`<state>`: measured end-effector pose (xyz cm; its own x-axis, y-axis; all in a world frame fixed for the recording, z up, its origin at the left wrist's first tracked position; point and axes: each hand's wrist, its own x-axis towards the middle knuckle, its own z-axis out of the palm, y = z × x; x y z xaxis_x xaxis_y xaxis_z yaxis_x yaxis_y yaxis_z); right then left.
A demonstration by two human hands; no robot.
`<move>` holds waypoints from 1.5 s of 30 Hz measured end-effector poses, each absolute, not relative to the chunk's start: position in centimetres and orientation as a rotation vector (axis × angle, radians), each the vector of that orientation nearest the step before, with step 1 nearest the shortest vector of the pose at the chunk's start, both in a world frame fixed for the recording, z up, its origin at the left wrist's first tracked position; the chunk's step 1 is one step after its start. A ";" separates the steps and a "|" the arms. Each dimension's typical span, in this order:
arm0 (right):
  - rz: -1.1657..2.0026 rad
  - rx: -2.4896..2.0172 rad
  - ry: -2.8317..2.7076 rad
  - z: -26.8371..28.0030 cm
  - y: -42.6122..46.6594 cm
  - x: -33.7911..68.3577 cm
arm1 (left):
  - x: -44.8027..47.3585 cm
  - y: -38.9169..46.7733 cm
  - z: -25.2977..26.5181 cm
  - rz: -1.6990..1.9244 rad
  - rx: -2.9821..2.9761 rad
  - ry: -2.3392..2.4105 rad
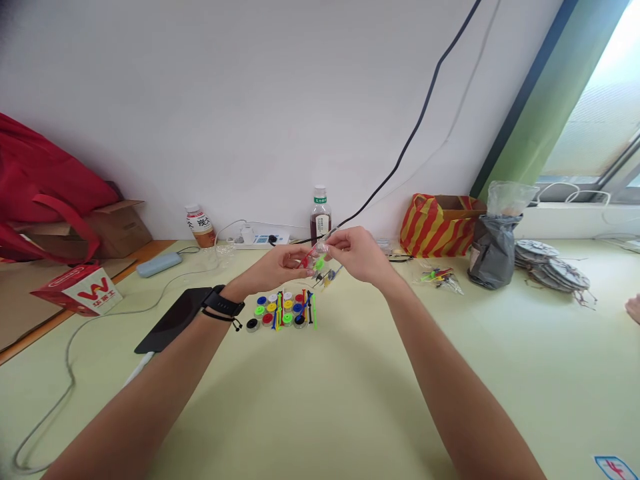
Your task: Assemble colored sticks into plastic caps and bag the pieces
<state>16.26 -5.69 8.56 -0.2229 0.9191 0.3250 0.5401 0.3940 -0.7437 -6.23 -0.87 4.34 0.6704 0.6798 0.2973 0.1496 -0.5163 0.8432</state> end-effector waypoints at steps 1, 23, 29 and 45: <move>0.592 -1.226 -1.944 8.6 -5.7 16.4 | -6.3 -0.9 4.4 0.786 2.030 0.641; 0.234 -1.038 -2.176 8.2 -5.2 18.2 | -6.2 -0.6 4.0 0.892 1.994 0.800; -0.049 -1.010 -1.940 8.7 -5.6 18.0 | -6.3 -0.9 5.0 1.203 1.875 0.873; 0.048 -1.038 -1.931 8.5 -5.7 17.7 | -5.9 -1.7 4.4 0.769 1.964 0.862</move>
<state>17.70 -5.65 8.46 -0.2276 0.6778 0.6992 0.6421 0.6442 -0.4156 -5.87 -1.65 4.40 0.5758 0.7945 0.1929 0.2817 -0.4143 0.8655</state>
